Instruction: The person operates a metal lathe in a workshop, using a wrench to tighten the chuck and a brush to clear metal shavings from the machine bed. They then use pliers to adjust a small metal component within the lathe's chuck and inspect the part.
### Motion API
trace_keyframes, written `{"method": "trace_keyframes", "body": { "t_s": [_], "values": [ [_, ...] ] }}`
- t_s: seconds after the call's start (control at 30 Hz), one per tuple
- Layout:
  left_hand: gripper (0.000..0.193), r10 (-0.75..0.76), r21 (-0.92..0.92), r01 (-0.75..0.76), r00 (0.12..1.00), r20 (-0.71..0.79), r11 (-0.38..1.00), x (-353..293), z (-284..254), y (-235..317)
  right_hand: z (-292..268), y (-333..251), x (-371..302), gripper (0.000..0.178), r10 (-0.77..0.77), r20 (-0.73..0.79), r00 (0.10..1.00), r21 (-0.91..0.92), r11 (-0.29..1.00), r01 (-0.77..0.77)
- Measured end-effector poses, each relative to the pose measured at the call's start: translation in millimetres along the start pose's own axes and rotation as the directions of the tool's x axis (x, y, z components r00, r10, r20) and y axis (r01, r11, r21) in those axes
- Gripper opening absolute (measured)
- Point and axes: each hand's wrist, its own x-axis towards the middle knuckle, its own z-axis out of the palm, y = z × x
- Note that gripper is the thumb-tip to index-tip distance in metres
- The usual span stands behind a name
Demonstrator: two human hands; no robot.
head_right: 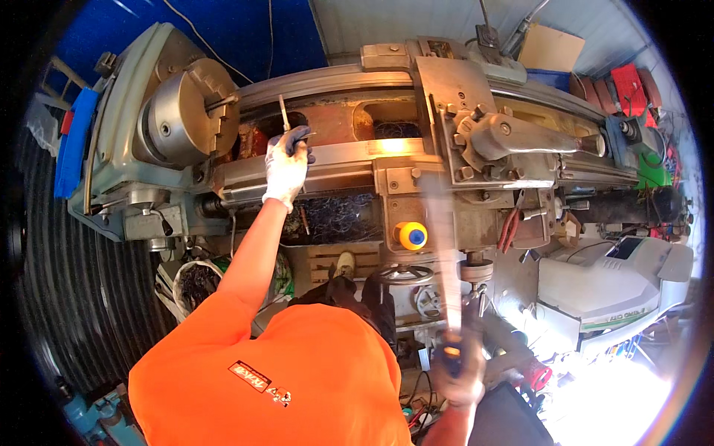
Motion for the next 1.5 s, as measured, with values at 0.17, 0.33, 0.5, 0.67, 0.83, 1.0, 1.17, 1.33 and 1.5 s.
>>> {"method": "trace_keyframes", "body": {
  "t_s": [0.17,0.33,0.5,0.67,0.83,1.0,1.17,1.33,1.5],
  "values": [
    [0.034,0.044,0.337,-0.025,0.998,-0.047,0.941,6,-20,10,108,-63,67,0.044,-0.105,0.326,0.940,0.235,0.972,0.027],
    [0.031,0.063,0.427,-0.051,0.998,-0.014,0.903,13,-35,14,169,-51,100,0.044,-0.171,0.234,0.957,0.260,0.959,0.108],
    [0.032,0.018,0.413,-0.008,1.000,-0.022,0.911,21,-45,10,188,-51,105,0.040,-0.174,0.238,0.956,0.289,0.952,0.102],
    [0.033,-0.054,0.398,0.041,0.998,0.022,0.916,21,-54,22,180,-69,112,0.039,-0.127,0.270,0.954,0.336,0.941,0.030],
    [0.030,0.021,0.388,-0.007,0.999,-0.033,0.922,25,-50,10,179,-64,113,0.038,-0.018,0.273,0.962,0.349,0.934,-0.082],
    [0.031,-0.017,0.382,0.017,1.000,-0.004,0.924,22,-54,19,174,-68,115,0.038,-0.080,0.287,0.955,0.347,0.937,-0.026],
    [0.031,0.053,0.387,-0.029,0.997,-0.054,0.922,15,-49,20,165,-81,110,0.037,-0.114,0.255,0.960,0.300,0.953,0.033],
    [0.025,0.094,0.238,-0.079,0.994,-0.053,0.968,15,-45,10,160,-70,103,0.037,-0.076,0.272,0.959,0.373,0.927,-0.032],
    [0.023,-0.081,-0.713,0.455,0.867,0.492,0.533,9,-45,14,147,-67,89,0.040,-0.148,0.327,0.933,0.313,0.949,0.040]
  ]
}}
